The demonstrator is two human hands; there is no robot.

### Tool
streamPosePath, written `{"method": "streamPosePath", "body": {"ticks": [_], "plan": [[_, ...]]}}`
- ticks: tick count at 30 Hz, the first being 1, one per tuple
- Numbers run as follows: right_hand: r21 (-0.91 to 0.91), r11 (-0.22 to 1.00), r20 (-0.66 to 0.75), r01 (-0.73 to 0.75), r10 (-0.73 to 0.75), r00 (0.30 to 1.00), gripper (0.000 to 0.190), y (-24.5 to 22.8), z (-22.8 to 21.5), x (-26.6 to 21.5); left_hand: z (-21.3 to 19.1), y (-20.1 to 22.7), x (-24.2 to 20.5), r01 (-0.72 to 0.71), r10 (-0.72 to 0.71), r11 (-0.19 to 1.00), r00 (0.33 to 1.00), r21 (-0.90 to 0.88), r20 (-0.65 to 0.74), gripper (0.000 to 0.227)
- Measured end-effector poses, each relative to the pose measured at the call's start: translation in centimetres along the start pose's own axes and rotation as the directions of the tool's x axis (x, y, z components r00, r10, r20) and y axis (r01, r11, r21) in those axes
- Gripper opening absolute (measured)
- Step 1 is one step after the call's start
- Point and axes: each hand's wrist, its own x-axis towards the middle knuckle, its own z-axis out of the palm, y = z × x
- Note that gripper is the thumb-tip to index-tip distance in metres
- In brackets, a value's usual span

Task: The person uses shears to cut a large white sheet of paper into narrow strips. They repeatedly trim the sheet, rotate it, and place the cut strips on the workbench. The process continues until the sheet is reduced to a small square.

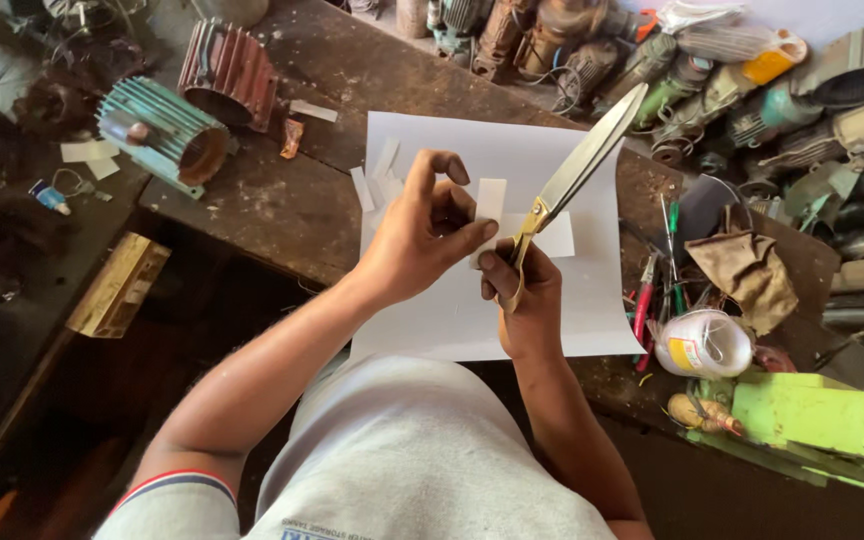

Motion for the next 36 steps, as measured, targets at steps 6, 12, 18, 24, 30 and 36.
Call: {"method": "streamPosePath", "body": {"ticks": [6, 12, 18, 24, 30, 36], "plan": [[0.09, 0.996, -0.013, 0.011, -0.01, 1.0, 0.017, -0.9, 0.5, -0.4, 0.1, 0.4, -0.4, -0.124, 0.1, 0.968, 0.988, 0.22, 0.116, 0.018], [0.103, 0.995, -0.028, 0.012, -0.009, 1.0, 0.017, -0.6, 0.5, -0.8, -0.1, 0.2, -0.4, -0.116, 0.077, 0.957, 0.985, 0.266, 0.153, 0.025], [0.075, 0.997, -0.031, 0.016, -0.014, 0.999, 0.019, -0.6, 0.9, -1.0, -0.6, 0.3, -0.8, -0.218, 0.175, 0.937, 0.969, 0.272, 0.174, 0.02], [0.058, 0.998, -0.026, 0.03, -0.029, 0.999, 0.02, -0.8, 1.2, -1.3, -0.6, 0.4, -0.8, -0.22, 0.176, 0.931, 0.969, 0.292, 0.171, 0.02], [0.057, 0.998, 0.009, 0.02, -0.021, 1.0, 0.018, -1.1, 1.1, -1.4, -0.7, 0.4, -0.5, -0.197, 0.158, 0.946, 0.974, 0.258, 0.164, 0.019], [0.059, 0.997, 0.01, 0.042, -0.043, 0.999, 0.017, -1.1, 1.0, -1.3, -0.7, 0.4, -0.3, -0.175, 0.135, 0.954, 0.976, 0.245, 0.17, 0.022]]}}
